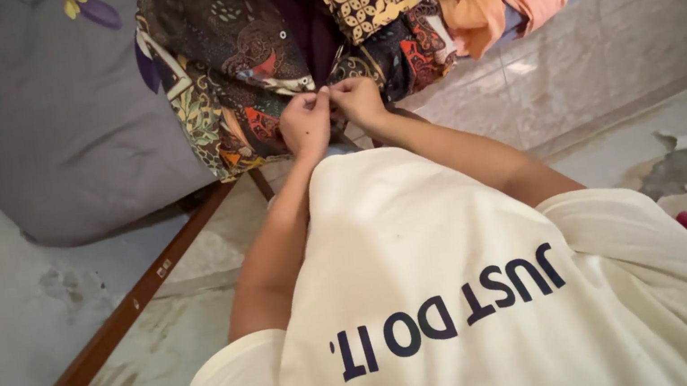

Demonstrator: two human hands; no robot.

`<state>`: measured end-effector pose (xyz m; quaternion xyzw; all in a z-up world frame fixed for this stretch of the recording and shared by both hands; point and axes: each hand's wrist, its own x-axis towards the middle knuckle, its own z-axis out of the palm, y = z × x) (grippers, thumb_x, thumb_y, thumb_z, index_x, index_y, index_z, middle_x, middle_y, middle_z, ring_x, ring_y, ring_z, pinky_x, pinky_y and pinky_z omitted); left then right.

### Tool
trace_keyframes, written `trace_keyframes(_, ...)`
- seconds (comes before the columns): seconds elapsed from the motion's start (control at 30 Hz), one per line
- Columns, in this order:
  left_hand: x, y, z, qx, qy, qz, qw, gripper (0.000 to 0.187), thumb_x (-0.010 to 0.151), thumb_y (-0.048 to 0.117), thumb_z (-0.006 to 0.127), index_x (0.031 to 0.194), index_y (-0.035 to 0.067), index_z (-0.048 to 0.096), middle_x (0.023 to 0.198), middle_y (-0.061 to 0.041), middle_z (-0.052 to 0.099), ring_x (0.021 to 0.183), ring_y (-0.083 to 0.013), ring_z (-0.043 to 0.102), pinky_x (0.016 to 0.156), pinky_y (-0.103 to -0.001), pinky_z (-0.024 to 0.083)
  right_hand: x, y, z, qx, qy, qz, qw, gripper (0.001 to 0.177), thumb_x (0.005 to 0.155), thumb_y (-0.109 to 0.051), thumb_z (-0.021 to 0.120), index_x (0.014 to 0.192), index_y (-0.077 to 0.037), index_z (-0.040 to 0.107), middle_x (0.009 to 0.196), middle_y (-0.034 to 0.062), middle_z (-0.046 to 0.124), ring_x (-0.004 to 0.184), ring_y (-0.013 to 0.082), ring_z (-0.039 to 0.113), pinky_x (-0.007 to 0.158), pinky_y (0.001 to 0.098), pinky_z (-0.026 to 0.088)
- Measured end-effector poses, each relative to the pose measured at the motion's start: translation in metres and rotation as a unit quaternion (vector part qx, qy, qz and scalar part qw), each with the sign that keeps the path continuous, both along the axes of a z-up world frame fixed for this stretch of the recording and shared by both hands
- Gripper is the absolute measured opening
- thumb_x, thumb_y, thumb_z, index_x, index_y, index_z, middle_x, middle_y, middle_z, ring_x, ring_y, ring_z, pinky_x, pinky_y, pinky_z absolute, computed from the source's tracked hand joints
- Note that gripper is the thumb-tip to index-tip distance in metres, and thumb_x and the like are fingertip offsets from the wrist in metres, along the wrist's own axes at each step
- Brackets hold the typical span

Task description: The recorder is buttoning a patterned shirt while it is on a hanger.

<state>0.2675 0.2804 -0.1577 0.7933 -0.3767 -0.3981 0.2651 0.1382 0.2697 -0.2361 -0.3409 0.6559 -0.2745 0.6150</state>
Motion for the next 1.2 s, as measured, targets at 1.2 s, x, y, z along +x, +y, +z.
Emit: trace_keyframes(1.2, 0.039, -0.043, -0.047, -0.062, 0.225, -0.1, 0.967, 0.022, 0.087, 0.021, 0.078, 0.081, 0.001, 0.075, 0.075, -0.003, 0.076, 0.067, -0.0077, 0.066, 0.064, -0.026, 0.054, -0.058, -0.037, 0.011, -0.038, -0.172, 0.168, 0.97, 0.01, 0.103, -0.011, 0.069, 0.101, -0.003, 0.064, 0.085, -0.0007, 0.065, 0.075, 0.0101, 0.058, 0.068, 0.0259, 0.048)
